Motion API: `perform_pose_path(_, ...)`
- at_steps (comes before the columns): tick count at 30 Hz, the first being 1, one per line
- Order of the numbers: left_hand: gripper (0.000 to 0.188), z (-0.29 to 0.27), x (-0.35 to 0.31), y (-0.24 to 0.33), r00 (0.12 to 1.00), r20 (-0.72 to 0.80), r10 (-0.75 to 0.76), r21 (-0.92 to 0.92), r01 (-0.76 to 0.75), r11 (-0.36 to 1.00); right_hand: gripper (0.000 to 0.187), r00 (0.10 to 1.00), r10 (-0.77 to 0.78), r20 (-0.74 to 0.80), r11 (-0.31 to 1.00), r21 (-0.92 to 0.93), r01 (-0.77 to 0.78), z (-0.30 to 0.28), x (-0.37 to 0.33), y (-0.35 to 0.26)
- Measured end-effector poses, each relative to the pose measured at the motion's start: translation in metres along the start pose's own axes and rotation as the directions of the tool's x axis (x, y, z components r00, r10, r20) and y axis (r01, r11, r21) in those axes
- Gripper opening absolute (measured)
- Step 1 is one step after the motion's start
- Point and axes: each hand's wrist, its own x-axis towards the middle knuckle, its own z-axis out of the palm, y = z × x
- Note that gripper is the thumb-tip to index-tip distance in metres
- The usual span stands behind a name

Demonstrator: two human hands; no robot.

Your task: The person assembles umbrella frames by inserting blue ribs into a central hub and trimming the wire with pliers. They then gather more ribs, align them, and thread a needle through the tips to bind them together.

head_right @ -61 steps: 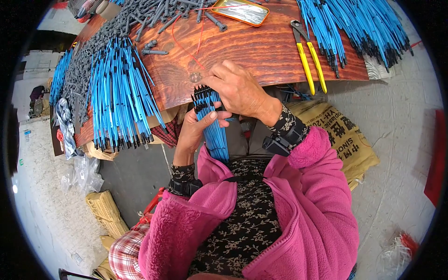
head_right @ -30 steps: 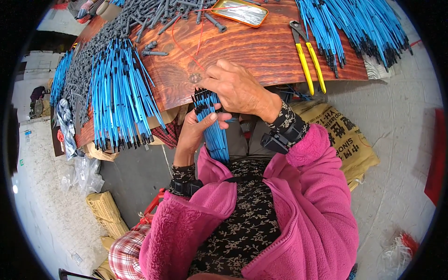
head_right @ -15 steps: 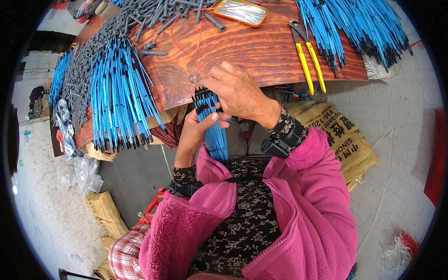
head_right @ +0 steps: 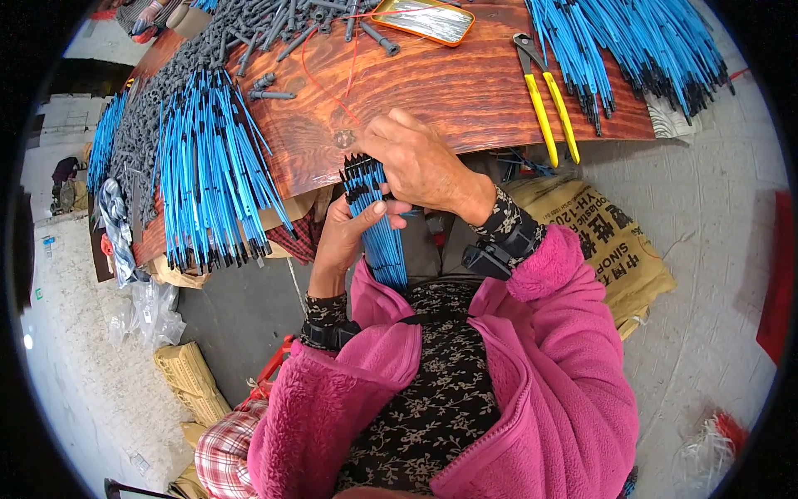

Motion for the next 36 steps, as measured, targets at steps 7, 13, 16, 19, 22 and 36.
perform_pose_path(7, 0.037, 0.0, 0.0, 0.002, 1.0, -0.004, -0.012, -0.009, 0.012, 1.0, 0.039, 0.999, -0.03, -0.016, 0.993, 0.114, 0.032, 0.002, 0.002, 0.004)
perform_pose_path(13, 0.036, -0.002, -0.002, 0.003, 1.0, 0.001, -0.014, -0.013, 0.014, 1.0, 0.041, 1.0, 0.001, -0.019, 0.996, 0.093, 0.0, 0.006, -0.002, 0.004)
perform_pose_path(16, 0.036, -0.001, -0.002, 0.003, 1.0, 0.0, -0.015, -0.012, 0.015, 1.0, 0.042, 1.0, 0.01, -0.012, 0.994, 0.105, -0.009, 0.004, -0.003, 0.001)
perform_pose_path(19, 0.036, 0.0, -0.002, 0.004, 1.0, 0.0, -0.016, -0.016, 0.016, 1.0, 0.042, 1.0, 0.014, -0.013, 0.994, 0.105, -0.012, 0.004, -0.002, -0.001)
perform_pose_path(22, 0.035, -0.002, -0.001, 0.003, 1.0, -0.011, -0.012, 0.0, 0.012, 1.0, 0.041, 1.0, 0.01, -0.021, 0.995, 0.095, -0.008, 0.005, -0.002, -0.002)
perform_pose_path(36, 0.034, -0.002, -0.004, -0.001, 0.999, -0.032, -0.007, -0.005, 0.006, 1.0, 0.042, 0.999, 0.043, -0.006, 0.993, 0.107, -0.042, 0.003, -0.004, -0.011)
